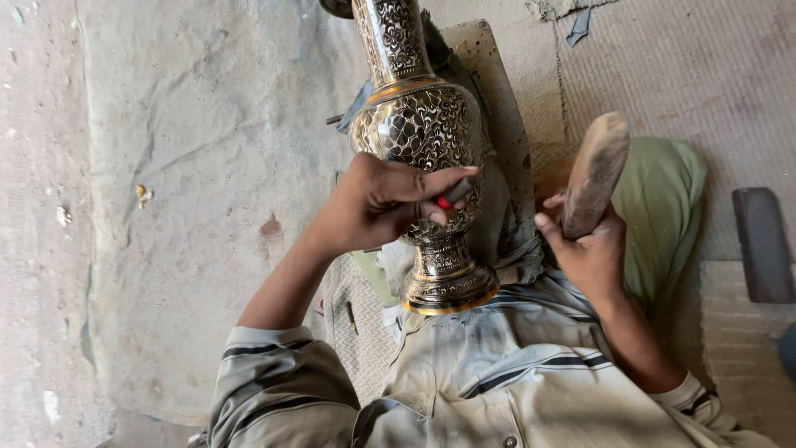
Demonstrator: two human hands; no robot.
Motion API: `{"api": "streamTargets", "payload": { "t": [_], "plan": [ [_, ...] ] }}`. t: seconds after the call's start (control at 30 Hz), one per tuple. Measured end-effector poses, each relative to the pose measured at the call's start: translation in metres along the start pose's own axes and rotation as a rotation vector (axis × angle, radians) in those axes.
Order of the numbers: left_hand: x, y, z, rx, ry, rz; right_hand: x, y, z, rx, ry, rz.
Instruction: The person sits cross-legged on the floor holding an ornate brass vase against their body. They position a chisel on the vase's decorated surface with one hand and strike it with a wooden mallet held in the other hand, working the pattern across the vase body.
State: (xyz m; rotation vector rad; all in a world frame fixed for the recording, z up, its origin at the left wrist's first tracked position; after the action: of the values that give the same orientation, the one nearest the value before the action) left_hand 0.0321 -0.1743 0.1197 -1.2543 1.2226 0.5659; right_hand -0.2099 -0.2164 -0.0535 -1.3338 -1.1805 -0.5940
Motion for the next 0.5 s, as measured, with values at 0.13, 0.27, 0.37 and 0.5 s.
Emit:
{"api": "streamTargets", "payload": {
  "t": [0.13,0.27,0.37,0.5],
  "plan": [
    [0.001,0.003,0.012,-0.005,0.054,-0.028,0.018,-0.003,-0.008,0.036,-0.094,0.361],
    [0.003,0.002,0.012,0.016,0.134,-0.043,0.026,-0.006,-0.013,0.025,-0.087,0.438],
    [0.002,0.004,0.014,0.051,0.187,-0.039,0.036,-0.008,-0.015,0.03,-0.119,0.417],
    [0.001,0.009,0.01,0.104,0.225,-0.065,0.048,-0.017,-0.022,0.025,-0.126,0.51]
  ]
}}
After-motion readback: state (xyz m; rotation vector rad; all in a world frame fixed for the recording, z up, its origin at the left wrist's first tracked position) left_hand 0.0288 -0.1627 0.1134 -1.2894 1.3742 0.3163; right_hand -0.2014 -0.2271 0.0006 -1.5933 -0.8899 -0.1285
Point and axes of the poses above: each hand's wrist, its own z-axis away from the middle knuckle, its own y-axis out of the palm, x = y × z, the point moved 9 cm from there along -z, towards the middle knuckle, and after that the axes turned 9 degrees about z, right-handed, at the moved point
